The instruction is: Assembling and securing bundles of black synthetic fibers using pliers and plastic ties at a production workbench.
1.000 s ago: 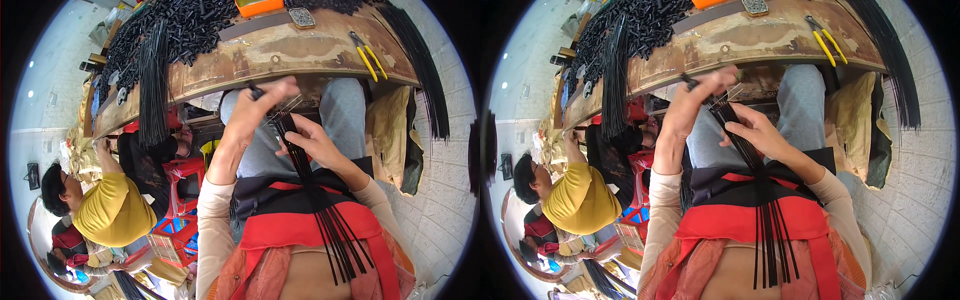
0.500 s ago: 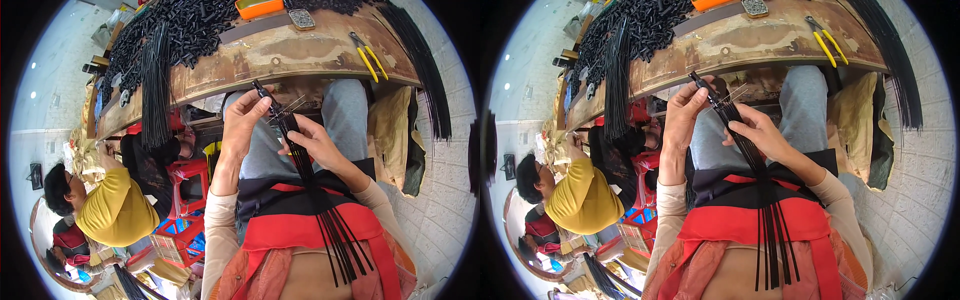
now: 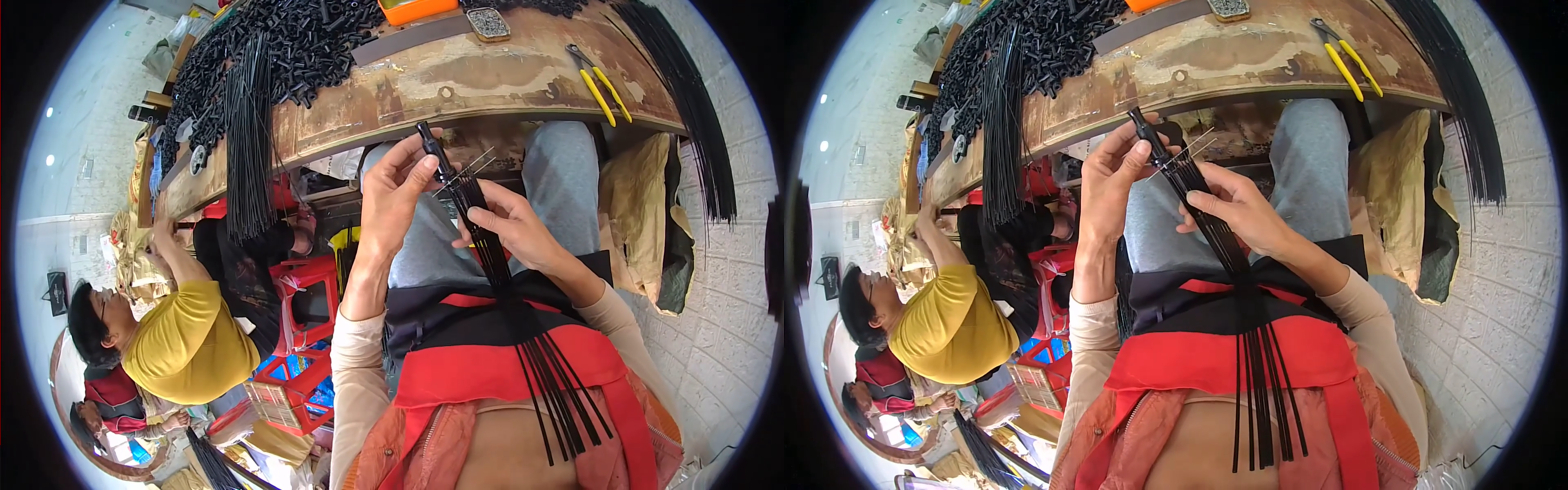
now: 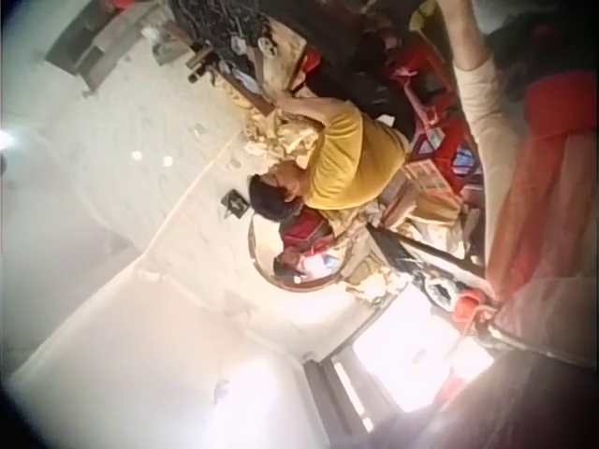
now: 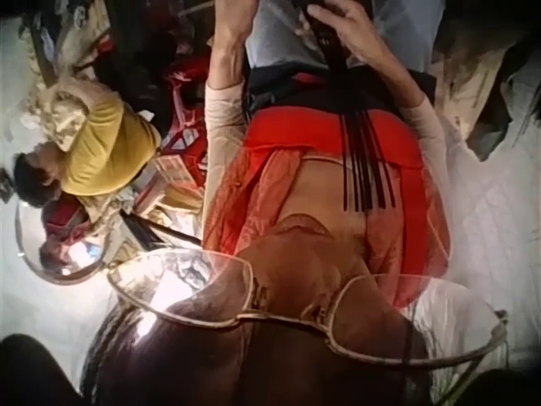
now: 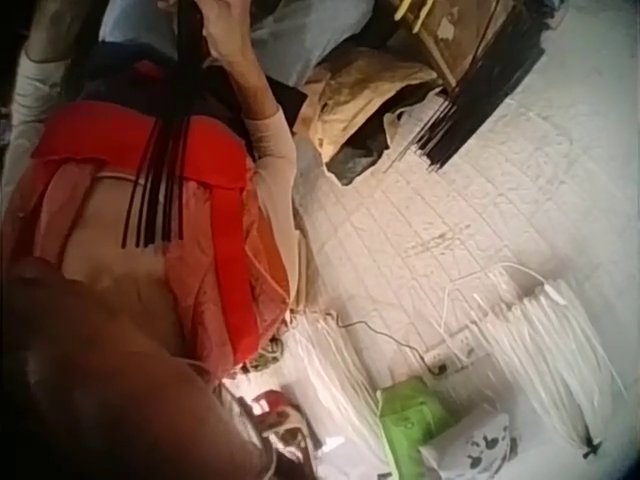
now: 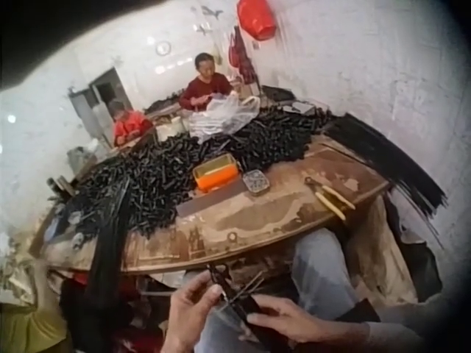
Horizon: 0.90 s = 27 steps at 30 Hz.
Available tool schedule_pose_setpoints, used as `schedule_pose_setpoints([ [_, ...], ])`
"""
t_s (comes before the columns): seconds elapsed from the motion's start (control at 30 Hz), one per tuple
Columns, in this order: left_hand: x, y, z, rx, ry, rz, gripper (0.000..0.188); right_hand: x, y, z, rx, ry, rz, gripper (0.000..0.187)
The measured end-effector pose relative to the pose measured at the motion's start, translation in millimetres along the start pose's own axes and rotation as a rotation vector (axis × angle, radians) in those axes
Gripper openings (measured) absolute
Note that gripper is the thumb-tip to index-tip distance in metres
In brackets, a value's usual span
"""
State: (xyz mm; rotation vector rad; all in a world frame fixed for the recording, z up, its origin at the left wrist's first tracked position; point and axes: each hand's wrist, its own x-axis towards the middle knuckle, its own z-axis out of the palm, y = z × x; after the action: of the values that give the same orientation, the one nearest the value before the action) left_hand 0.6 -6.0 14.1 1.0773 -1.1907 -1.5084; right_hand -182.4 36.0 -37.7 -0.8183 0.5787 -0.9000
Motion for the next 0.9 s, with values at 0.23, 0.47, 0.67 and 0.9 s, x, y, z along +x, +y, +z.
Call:
schedule_pose_setpoints([
  [0.23, -1.0, -5.5, 2.0, -0.074, -0.027, 0.023, 0.035, -0.7, -3.7, 0.1, -0.01, -0.008, -0.021, 0.031],
  [0.47, -11.7, -14.2, 8.0, 0.058, 0.198, 0.111, 0.038, -0.9, -3.1, 3.4, -0.012, 0.033, 0.003, 0.03],
  [0.67, -25.4, -15.8, 1.7, -0.26, 0.024, 0.121, 0.044, 1.4, 1.0, 2.2, -0.006, 0.038, -0.019, 0.034],
  [0.9, -22.2, -27.9, -5.0, -0.24, 0.047, 0.156, 0.025, 4.5, -0.2, 4.0, -0.04, 0.008, -0.033, 0.033],
])
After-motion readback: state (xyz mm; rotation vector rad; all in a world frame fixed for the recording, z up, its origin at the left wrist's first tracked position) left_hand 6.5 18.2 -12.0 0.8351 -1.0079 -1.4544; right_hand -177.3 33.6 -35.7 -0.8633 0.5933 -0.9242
